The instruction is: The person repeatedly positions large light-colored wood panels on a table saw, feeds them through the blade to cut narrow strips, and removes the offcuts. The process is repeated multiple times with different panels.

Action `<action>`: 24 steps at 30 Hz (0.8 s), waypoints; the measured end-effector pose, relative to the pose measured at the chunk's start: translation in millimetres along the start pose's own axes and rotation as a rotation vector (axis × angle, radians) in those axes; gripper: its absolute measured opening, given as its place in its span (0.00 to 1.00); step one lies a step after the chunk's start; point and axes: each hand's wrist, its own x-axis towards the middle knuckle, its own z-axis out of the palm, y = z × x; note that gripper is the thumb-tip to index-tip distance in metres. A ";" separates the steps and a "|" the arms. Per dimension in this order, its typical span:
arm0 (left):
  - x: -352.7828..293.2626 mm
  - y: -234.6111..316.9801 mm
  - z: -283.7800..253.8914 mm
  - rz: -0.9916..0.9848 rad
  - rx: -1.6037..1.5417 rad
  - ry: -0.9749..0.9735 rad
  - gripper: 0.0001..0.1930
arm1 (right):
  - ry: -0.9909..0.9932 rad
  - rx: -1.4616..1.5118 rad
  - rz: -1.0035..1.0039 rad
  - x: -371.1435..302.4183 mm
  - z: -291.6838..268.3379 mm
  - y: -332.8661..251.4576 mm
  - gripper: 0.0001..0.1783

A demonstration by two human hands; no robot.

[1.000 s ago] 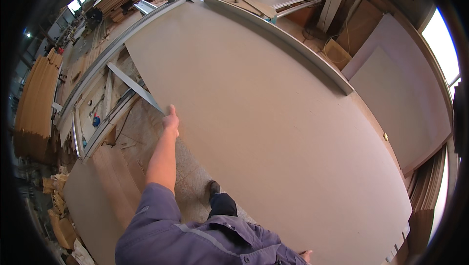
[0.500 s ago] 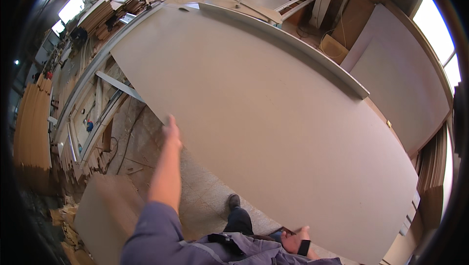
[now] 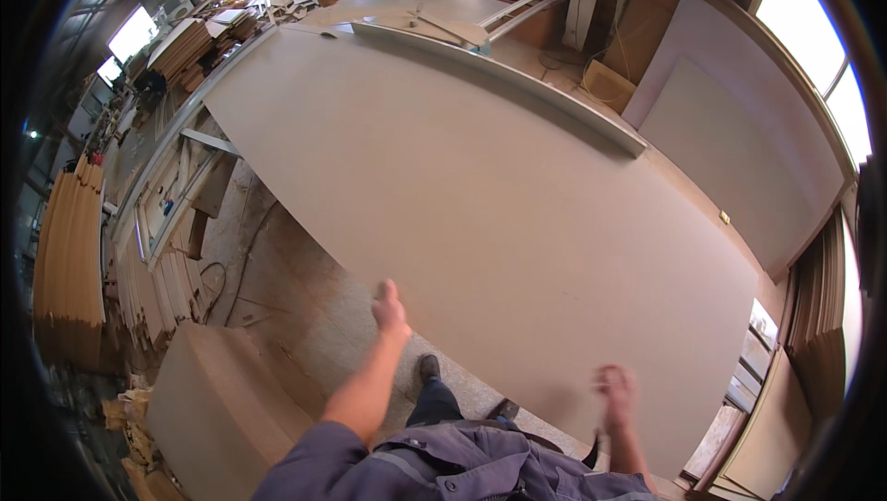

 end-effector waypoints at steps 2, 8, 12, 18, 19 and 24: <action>11.0 2.7 5.4 0.026 -0.001 0.024 0.31 | 0.583 -0.337 -0.147 15.2 -171.1 86.3 0.24; -14.0 20.9 29.4 0.080 0.115 0.116 0.35 | 0.918 -1.173 0.475 -80.2 -373.9 118.4 0.41; 22.3 22.3 12.0 0.073 0.115 0.089 0.35 | 0.305 -0.558 0.358 -100.1 -440.2 158.9 0.45; 0.6 23.2 25.0 0.071 0.115 0.083 0.35 | 0.371 0.179 0.393 -76.2 -414.2 196.0 0.43; -7.2 21.6 28.1 0.060 0.112 0.069 0.34 | 0.378 0.205 0.419 -80.2 -413.0 193.2 0.42; -9.4 18.7 17.0 0.059 0.105 0.057 0.33 | 0.372 0.272 0.451 -79.1 -415.0 191.8 0.40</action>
